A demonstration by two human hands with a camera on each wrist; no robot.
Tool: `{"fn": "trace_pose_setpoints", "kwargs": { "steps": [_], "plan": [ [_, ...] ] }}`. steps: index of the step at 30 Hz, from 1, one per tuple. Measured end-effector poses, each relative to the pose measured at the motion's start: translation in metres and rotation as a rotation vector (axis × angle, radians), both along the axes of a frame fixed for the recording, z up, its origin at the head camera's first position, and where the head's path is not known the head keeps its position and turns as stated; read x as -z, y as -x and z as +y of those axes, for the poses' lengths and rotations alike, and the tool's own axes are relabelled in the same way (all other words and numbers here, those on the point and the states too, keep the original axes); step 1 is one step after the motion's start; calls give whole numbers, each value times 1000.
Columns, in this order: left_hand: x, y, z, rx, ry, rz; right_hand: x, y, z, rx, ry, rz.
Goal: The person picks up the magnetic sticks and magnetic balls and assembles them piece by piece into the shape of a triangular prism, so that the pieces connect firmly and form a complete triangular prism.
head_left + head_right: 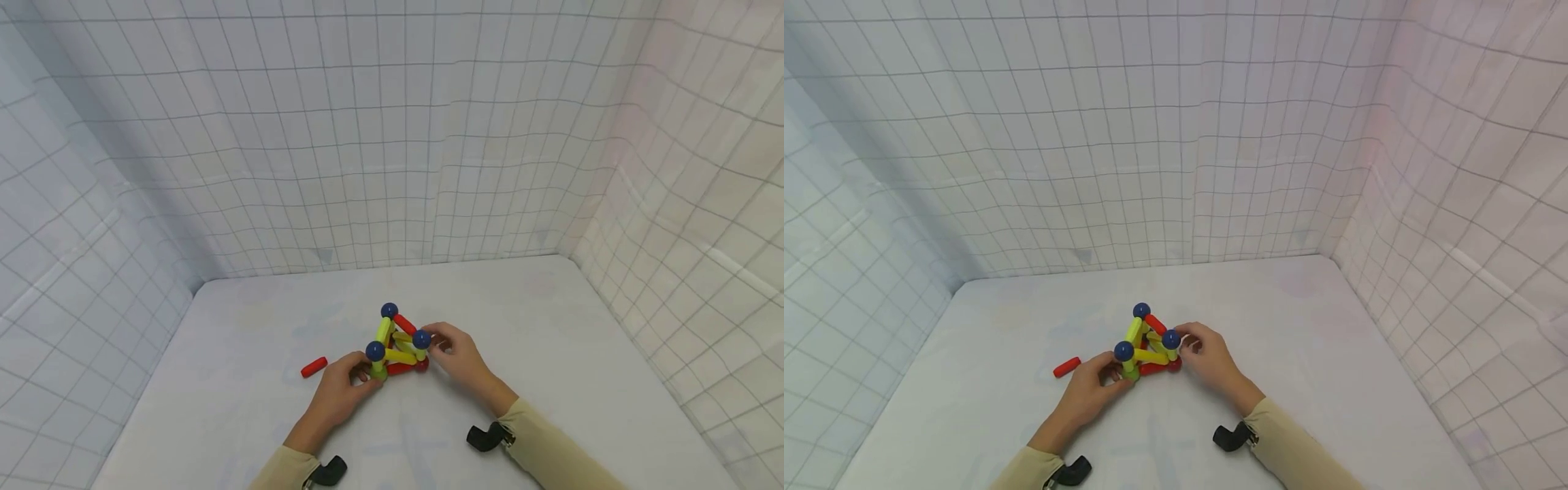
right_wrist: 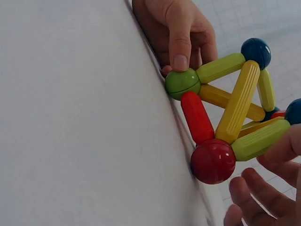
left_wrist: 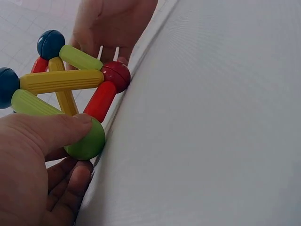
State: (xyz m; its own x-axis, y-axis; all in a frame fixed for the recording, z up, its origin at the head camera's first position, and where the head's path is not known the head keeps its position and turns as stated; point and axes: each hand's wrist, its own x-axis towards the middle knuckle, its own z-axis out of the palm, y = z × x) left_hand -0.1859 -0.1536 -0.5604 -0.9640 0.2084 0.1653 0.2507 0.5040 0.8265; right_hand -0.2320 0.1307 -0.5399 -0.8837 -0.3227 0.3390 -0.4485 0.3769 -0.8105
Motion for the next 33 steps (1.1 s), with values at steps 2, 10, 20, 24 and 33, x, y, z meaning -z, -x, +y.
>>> {"fn": "trace_pose_setpoints", "kwargs": {
  "steps": [2, 10, 20, 24, 33],
  "plan": [
    [0, -1, 0, -1, 10, 3, 7, -1, 2, -59, -29, -31],
    [-9, -3, -3, -20, 106, 41, 12, -2, 5, -165, -104, -41],
    [-43, 5, -44, -91, 243, 133, 20, -3, 10, -137, -168, -56],
    [-53, 7, -67, -119, 298, 92, 21, -4, 11, -126, -172, -21],
    [-59, 15, -87, -82, 483, -101, 20, -3, 10, -122, -175, -27]
  ]
}}
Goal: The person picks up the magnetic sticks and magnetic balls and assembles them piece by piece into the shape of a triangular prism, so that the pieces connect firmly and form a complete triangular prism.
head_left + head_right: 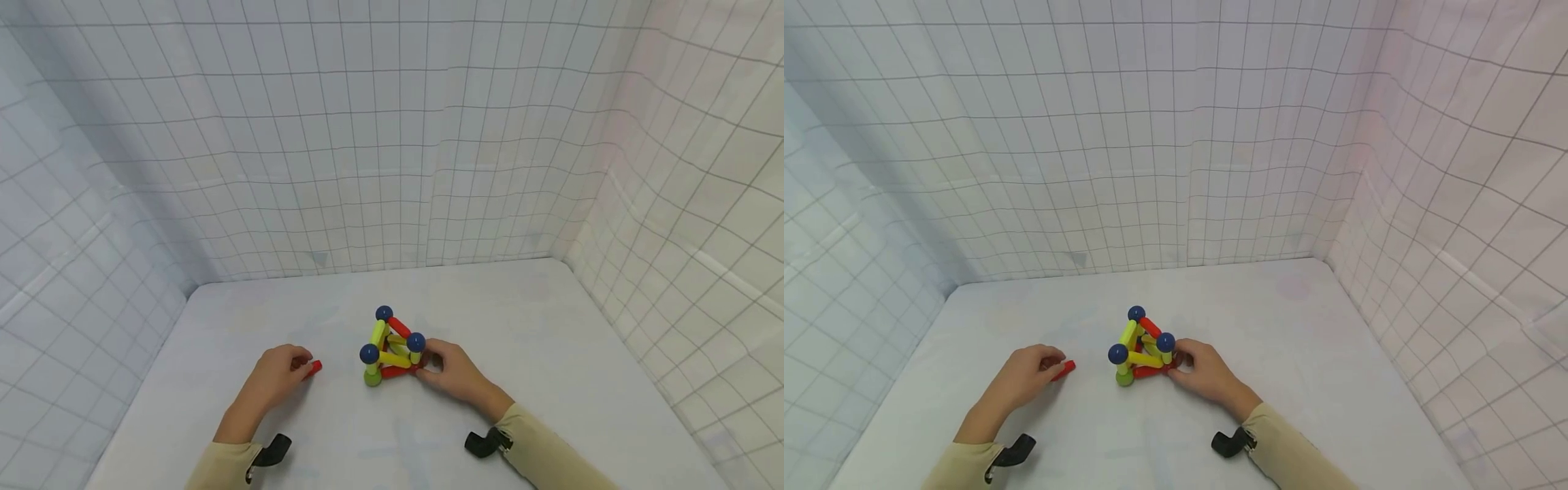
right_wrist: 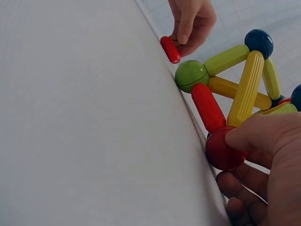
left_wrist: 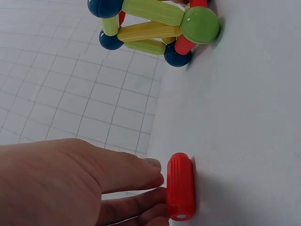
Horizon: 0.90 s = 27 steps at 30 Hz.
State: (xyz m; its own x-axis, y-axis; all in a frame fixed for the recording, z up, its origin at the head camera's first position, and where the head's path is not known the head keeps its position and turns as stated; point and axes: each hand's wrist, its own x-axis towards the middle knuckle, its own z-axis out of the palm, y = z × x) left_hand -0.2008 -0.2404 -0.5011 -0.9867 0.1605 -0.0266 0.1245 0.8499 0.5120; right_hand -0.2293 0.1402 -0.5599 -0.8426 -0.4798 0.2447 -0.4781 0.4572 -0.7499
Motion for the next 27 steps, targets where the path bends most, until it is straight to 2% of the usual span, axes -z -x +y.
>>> {"fn": "trace_pose_setpoints", "kwargs": {
  "steps": [3, 15, 20, 27],
  "plan": [
    [0, 1, -1, 15, 14, -11, -1, -1, 0, -4, 8, 4],
    [2, -1, 0, 6, -14, -32, -1, 0, -1, -10, 13, 12],
    [2, 0, 2, 9, 0, -38, -1, 0, -1, -20, 16, 13],
    [3, 1, 7, 23, 45, -27, 0, 1, -1, -28, 90, 27]
  ]
}}
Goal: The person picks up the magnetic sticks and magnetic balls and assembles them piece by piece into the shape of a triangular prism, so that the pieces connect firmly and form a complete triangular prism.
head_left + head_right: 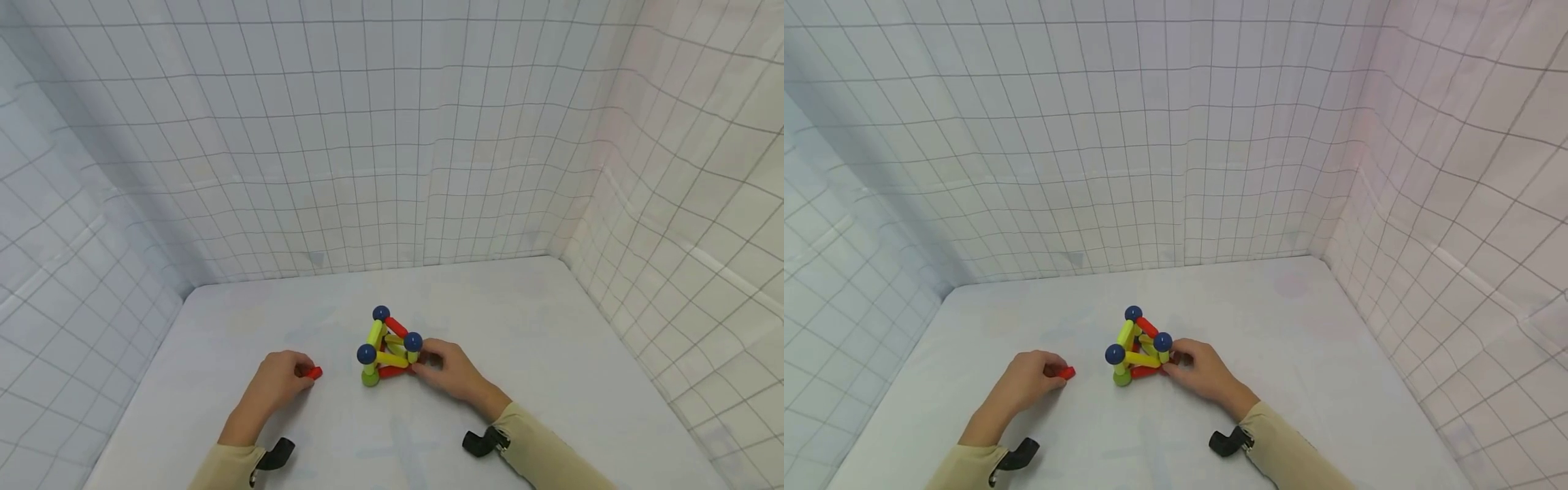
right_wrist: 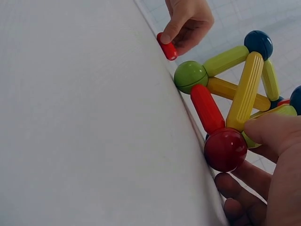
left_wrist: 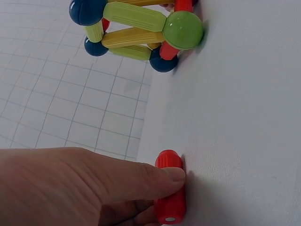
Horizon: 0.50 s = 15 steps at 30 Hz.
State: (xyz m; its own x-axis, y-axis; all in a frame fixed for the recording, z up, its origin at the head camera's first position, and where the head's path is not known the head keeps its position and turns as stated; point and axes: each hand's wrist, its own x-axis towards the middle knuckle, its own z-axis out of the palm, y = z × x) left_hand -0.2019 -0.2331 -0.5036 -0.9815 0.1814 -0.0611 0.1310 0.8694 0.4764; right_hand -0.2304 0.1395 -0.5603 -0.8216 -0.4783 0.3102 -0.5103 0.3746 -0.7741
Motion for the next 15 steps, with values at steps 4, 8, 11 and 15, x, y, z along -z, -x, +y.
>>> {"fn": "trace_pose_setpoints", "kwargs": {
  "steps": [4, 8, 11, 15],
  "plan": [
    [-1, 1, 3, -2, 0, 17, 3, 0, 0, 7, 26, 8],
    [-7, 3, 10, -9, -65, 68, 4, 0, 0, 15, 26, -4],
    [-16, 4, 19, 5, -119, 126, 4, 1, 0, 15, 22, -12],
    [-33, 7, 35, 48, -163, 206, 2, 2, 0, 13, 11, -1]
  ]
}}
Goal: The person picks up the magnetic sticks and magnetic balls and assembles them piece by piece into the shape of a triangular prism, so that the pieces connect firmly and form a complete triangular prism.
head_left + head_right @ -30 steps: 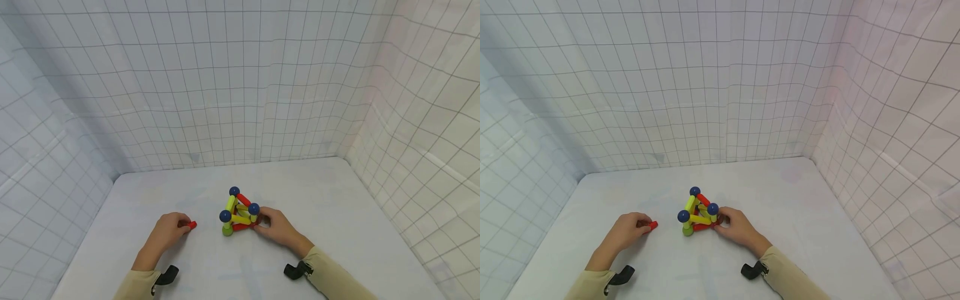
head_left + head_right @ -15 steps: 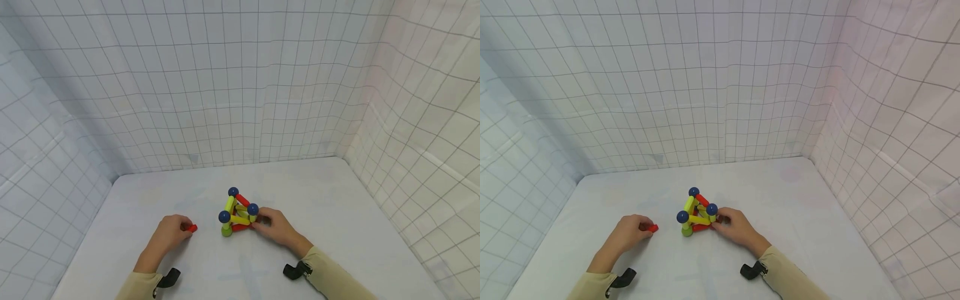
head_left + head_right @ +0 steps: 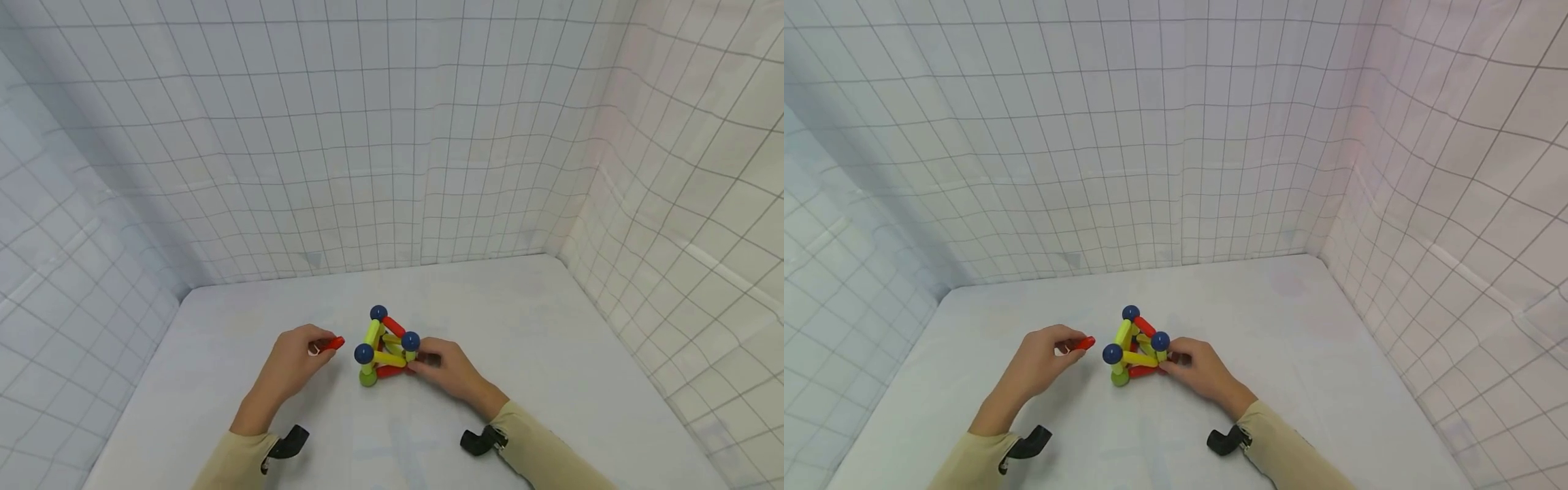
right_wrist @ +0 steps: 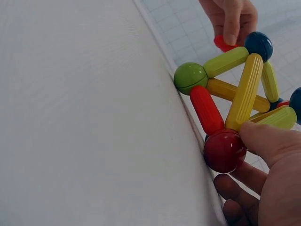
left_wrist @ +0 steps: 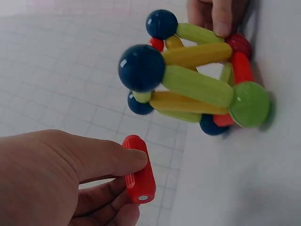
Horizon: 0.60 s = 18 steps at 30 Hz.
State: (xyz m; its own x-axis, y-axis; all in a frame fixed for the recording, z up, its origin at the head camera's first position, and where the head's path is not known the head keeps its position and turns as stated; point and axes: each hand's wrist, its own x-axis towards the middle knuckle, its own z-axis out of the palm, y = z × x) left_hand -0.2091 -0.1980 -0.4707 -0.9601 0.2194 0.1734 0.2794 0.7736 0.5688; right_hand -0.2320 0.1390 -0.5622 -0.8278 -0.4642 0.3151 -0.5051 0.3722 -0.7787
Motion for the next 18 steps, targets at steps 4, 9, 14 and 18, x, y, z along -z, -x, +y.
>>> {"fn": "trace_pose_setpoints", "kwargs": {
  "steps": [4, 9, 14, 18],
  "plan": [
    [-16, 0, 16, 41, -24, 59, 0, 0, 0, -3, -4, -2],
    [-32, -3, 32, 92, -33, 95, 0, 0, 0, 0, -23, -1],
    [-40, -6, 44, 138, -69, 97, 1, 1, 0, 9, -36, 1],
    [-40, -7, 51, 174, -104, 75, 1, 1, 0, 14, -41, 2]
  ]
}}
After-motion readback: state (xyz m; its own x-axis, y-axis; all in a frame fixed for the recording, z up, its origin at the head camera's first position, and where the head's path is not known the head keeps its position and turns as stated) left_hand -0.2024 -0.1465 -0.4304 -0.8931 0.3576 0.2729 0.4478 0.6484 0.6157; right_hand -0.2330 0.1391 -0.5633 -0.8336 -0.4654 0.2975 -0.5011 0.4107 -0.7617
